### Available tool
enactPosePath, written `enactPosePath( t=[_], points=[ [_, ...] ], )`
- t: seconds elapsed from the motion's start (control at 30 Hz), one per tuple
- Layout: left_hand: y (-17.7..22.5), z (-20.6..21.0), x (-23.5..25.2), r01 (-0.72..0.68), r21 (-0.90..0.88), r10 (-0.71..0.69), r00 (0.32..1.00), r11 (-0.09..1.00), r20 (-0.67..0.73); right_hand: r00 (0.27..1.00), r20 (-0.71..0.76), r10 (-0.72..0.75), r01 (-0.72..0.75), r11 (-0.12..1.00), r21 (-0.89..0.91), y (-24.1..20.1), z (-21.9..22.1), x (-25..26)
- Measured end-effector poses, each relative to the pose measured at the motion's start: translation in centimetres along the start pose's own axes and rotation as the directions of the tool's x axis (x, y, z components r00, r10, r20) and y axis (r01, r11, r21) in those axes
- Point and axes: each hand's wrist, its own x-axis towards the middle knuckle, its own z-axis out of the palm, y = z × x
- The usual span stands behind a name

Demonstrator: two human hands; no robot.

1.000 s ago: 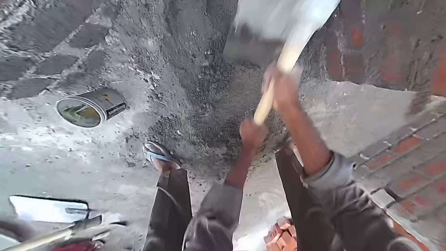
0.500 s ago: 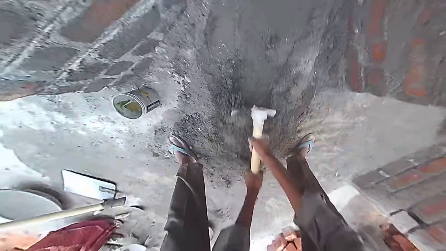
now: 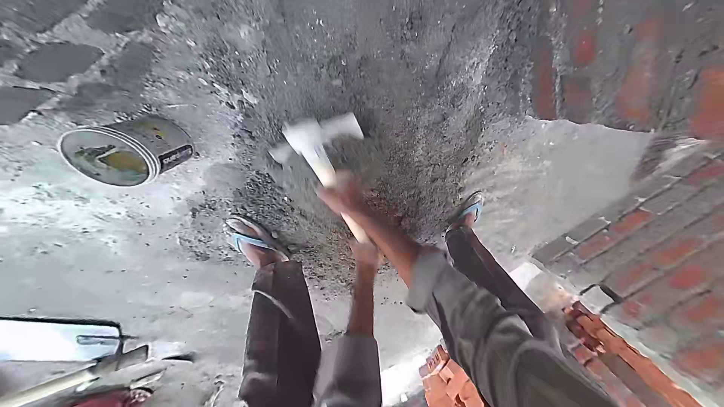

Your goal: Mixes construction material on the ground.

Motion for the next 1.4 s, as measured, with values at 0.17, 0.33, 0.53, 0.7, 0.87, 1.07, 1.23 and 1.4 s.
enactPosePath(
  t=[0.17,0.33,0.53,0.7,0.87,1.07,1.23,1.4],
  points=[
    [-5.6,6.1,-14.1,-0.017,0.015,0.017,0.999,1.000,-0.032,0.949,0.127,0.287,-0.308,0.931,0.197,5.4,-9.1,-14.7],
    [5.9,14.3,-11.9,-0.309,0.273,0.238,0.935,0.911,0.264,0.952,-0.297,-0.078,0.242,0.787,0.568,7.0,-24.4,-12.1],
    [12.1,20.0,2.9,-0.339,0.590,0.142,0.924,0.732,0.354,0.874,-0.460,0.157,0.252,0.664,0.704,13.5,-29.5,7.0],
    [-0.5,7.9,-5.5,-0.142,0.760,-0.075,0.967,0.635,0.244,0.949,-0.187,0.255,0.016,0.551,0.835,17.8,-14.1,-8.5],
    [-4.0,8.7,-17.7,-0.081,0.851,-0.097,0.983,0.518,0.153,0.898,-0.047,0.438,-0.083,0.274,0.958,19.1,-16.6,-19.7],
    [1.3,25.7,-6.9,-0.491,0.764,0.019,0.846,0.419,0.533,0.794,-0.451,0.408,0.263,0.439,0.859,32.8,-30.4,-9.2],
    [0.9,20.5,-5.7,-0.431,0.814,-0.074,0.866,0.389,0.494,0.849,-0.255,0.463,0.156,0.242,0.958,35.5,-24.4,-5.1],
    [-0.3,4.3,-7.9,-0.203,0.941,-0.222,0.938,0.269,0.266,0.869,0.004,0.494,-0.080,0.132,0.988,23.8,-9.0,-11.1]
  ],
)
